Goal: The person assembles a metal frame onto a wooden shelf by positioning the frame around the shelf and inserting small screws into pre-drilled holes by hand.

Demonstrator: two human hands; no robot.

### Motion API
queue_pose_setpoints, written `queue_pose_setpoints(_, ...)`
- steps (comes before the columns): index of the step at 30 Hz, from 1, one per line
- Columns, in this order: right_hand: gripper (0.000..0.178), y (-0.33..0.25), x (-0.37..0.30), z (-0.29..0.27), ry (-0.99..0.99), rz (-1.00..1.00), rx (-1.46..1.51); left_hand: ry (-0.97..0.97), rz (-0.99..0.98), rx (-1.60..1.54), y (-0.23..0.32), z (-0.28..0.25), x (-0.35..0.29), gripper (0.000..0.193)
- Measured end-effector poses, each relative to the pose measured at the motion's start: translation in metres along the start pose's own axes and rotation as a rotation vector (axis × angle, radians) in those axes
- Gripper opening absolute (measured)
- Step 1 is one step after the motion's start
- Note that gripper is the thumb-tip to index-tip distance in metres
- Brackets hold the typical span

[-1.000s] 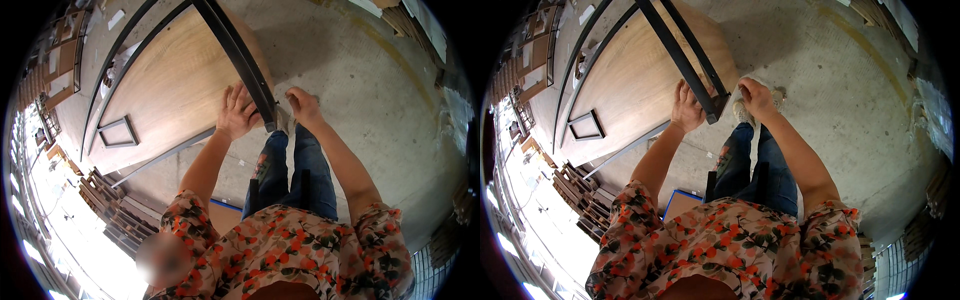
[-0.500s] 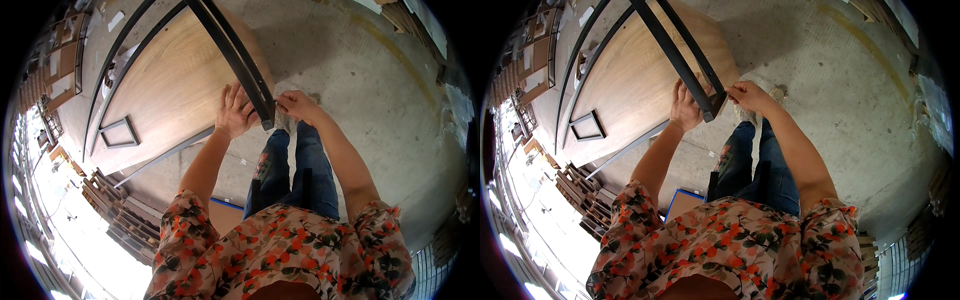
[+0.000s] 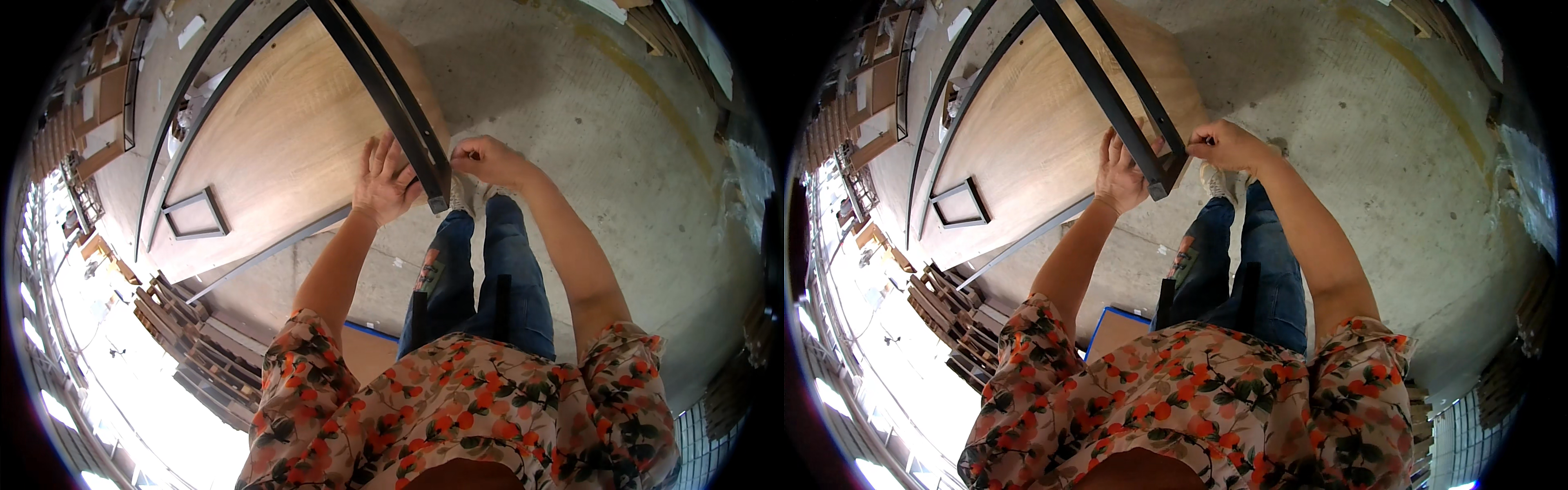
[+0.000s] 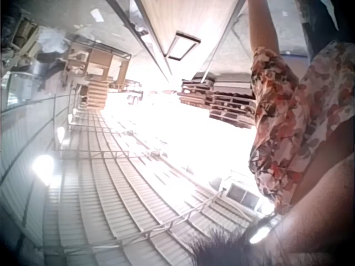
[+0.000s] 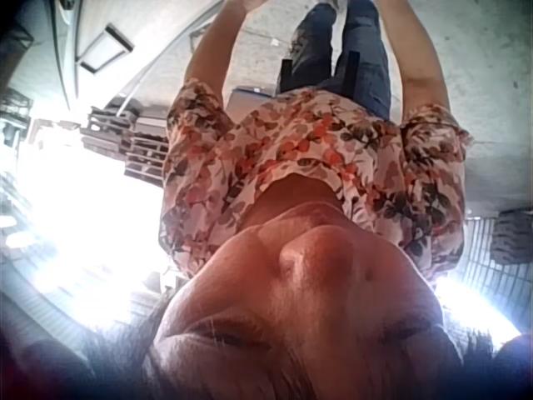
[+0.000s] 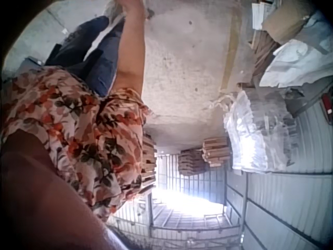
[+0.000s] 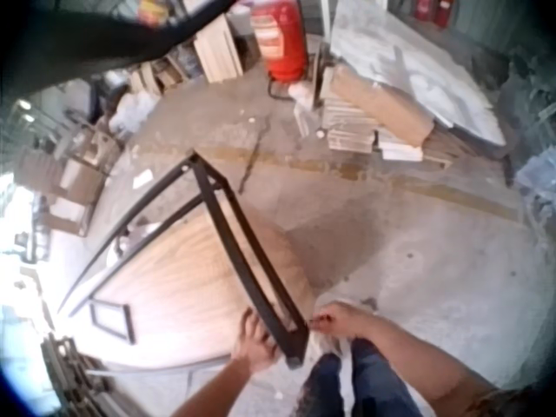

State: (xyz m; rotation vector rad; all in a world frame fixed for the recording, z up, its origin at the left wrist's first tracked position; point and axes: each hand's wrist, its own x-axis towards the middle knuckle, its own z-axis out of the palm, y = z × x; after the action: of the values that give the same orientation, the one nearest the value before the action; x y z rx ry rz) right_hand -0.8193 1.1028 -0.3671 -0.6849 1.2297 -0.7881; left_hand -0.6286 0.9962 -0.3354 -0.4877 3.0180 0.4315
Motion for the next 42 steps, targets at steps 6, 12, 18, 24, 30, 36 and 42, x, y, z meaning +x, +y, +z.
queue_pose_setpoints(6,0.019,-0.021,-0.004,-0.002,-0.01,0.13,0.004,-0.028,-0.014,0.024,0.0,0.0,-0.002,0.051)
queue_pose_setpoints(12,0.015,-0.002,-0.001,-0.001,-0.005,0.056,-0.1,-0.01,0.0,0.017,0.0,0.0,-0.002,0.049)
queue_pose_setpoints(18,0.013,-0.002,-0.02,-0.019,0.123,0.06,0.124,-0.001,0.011,0.008,0.005,0.004,0.005,0.048)
queue_pose_setpoints(24,0.019,0.011,-0.052,-0.027,0.258,0.249,0.395,-0.036,-0.044,0.055,0.004,0.002,0.0,0.035)
queue_pose_setpoints(30,0.012,0.015,-0.093,-0.032,0.302,0.276,0.512,-0.027,-0.047,-0.011,0.002,0.004,0.002,0.039)
queue_pose_setpoints(36,0.003,0.004,-0.102,-0.065,0.289,0.274,0.496,0.05,-0.028,-0.03,0.006,0.003,0.002,0.04)
queue_pose_setpoints(42,0.011,-0.012,-0.086,-0.063,0.093,0.28,0.494,0.123,-0.004,-0.011,0.013,0.007,0.003,0.043)
